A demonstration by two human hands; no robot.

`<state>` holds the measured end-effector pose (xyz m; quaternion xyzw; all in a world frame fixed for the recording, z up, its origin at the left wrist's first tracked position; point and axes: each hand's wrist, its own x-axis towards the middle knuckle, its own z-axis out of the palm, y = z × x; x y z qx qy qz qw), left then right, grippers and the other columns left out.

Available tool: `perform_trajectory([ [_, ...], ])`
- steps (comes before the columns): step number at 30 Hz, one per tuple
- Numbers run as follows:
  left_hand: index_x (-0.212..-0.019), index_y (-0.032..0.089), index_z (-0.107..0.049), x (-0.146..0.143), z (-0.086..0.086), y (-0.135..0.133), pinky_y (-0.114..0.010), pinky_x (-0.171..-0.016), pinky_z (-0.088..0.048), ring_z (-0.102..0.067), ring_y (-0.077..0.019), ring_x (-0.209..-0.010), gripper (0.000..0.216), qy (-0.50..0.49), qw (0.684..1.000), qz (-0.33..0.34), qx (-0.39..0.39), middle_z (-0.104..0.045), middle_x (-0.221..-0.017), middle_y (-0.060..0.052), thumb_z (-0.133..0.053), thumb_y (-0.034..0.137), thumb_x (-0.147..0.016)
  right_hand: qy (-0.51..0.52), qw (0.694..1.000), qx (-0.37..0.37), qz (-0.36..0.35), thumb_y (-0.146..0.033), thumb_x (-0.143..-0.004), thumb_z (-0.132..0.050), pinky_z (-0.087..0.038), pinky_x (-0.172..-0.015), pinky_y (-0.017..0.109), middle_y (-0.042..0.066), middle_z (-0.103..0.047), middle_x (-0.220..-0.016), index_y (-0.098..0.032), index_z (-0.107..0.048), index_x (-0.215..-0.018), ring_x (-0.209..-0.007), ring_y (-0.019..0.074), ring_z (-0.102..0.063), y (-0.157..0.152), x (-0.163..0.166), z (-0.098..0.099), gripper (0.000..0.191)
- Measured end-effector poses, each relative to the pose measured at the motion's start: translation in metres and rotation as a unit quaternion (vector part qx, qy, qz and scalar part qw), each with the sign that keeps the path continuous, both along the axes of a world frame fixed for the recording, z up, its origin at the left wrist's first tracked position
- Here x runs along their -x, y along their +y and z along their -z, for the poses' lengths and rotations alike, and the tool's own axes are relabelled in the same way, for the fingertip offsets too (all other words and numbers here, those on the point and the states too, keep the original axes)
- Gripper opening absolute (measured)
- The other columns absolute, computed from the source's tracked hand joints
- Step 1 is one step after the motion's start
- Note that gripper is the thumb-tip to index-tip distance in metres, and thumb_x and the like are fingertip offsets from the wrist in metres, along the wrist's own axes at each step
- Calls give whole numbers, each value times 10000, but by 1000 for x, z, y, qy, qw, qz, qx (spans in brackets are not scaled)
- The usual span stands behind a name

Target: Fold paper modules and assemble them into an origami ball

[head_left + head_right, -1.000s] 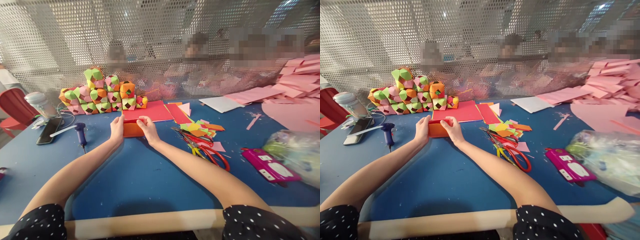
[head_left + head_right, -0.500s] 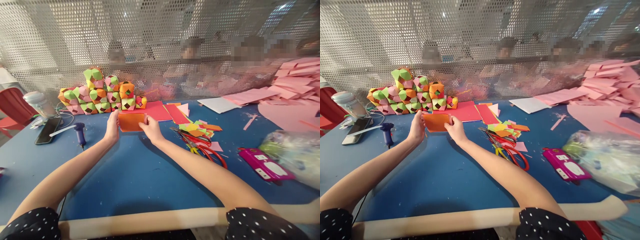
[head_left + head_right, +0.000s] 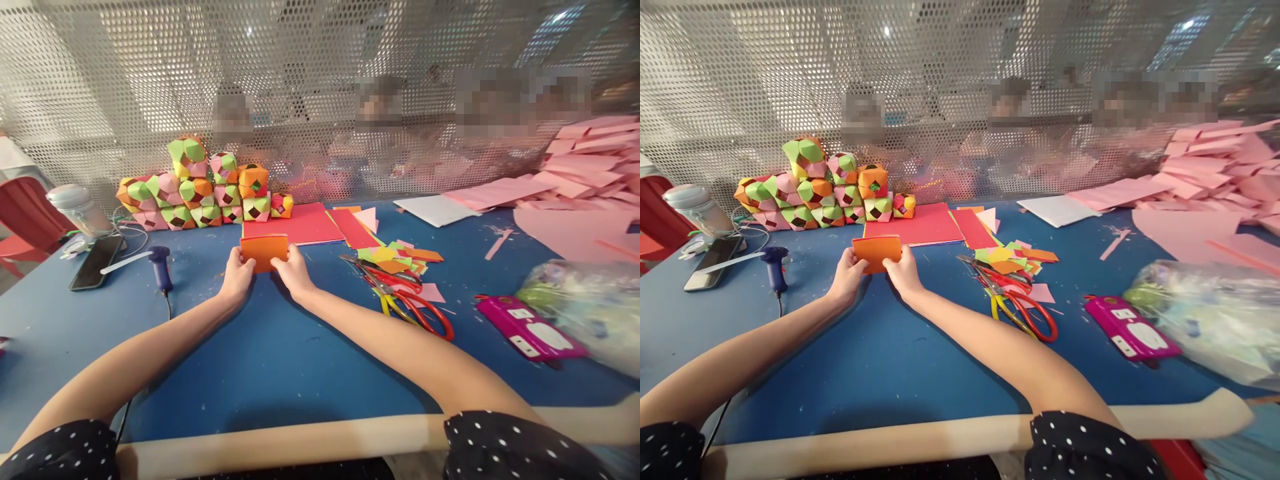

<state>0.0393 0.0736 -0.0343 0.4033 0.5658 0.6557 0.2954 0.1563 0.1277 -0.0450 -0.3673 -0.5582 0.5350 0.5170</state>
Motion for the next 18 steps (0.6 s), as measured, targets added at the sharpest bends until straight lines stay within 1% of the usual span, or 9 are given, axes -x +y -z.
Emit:
perform_trajectory([
  [3,-927,192,-514,2,4,-4,-321,-797,-491,-626,-175,-863,279,16,1000,-8,-1,-660,-934,-27,-513,134,-654,7,1000,0,2,-239,-637,-528,-484,-802,338,41,-658,-954,-213,-487,-927,-870,204,-612,-4,-2,-1,294],
  [5,-933,185,-547,3,7,-7,-335,-839,-488,-630,-186,-892,284,31,1000,-3,3,-670,-945,-33,-525,129,-656,3,1000,-2,-6,-227,-630,-534,-482,-813,342,35,-659,-937,-210,-508,-922,-864,206,-612,-8,-5,-1,293],
  [8,-965,180,-600,2,10,-9,-346,-923,-463,-625,-198,-966,315,56,998,1,9,-685,-1003,-42,-536,125,-662,-5,1000,-6,-18,-225,-647,-533,-474,-849,351,25,-664,-919,-209,-536,-933,-876,207,-611,-14,-7,-1,287],
  [10,-994,180,-611,3,10,-9,-347,-937,-461,-626,-202,-987,324,68,998,-3,10,-688,-1034,-49,-541,143,-680,-7,1000,-8,-29,-236,-671,-523,-473,-864,350,21,-670,-925,-213,-542,-943,-893,203,-614,-14,-6,-1,274],
  [12,-1014,175,-613,9,10,-7,-346,-908,-481,-636,-207,-972,325,80,997,-10,14,-692,-1036,-58,-548,169,-696,-11,999,-4,-47,-247,-679,-526,-484,-847,349,23,-674,-920,-216,-546,-934,-892,201,-620,-12,-5,-1,258],
  [14,-1031,169,-616,21,8,-5,-338,-859,-503,-648,-211,-945,337,93,995,-24,21,-697,-1027,-66,-553,181,-700,-14,998,0,-58,-249,-673,-536,-493,-834,348,30,-673,-918,-217,-544,-923,-888,196,-625,-7,-6,-1,252],
  [18,-1021,143,-623,60,0,0,-325,-754,-522,-651,-212,-865,319,133,985,-90,58,-691,-974,-71,-582,173,-706,-34,998,3,-60,-243,-652,-557,-494,-846,367,43,-663,-929,-216,-546,-905,-885,188,-626,2,-16,3,255],
])
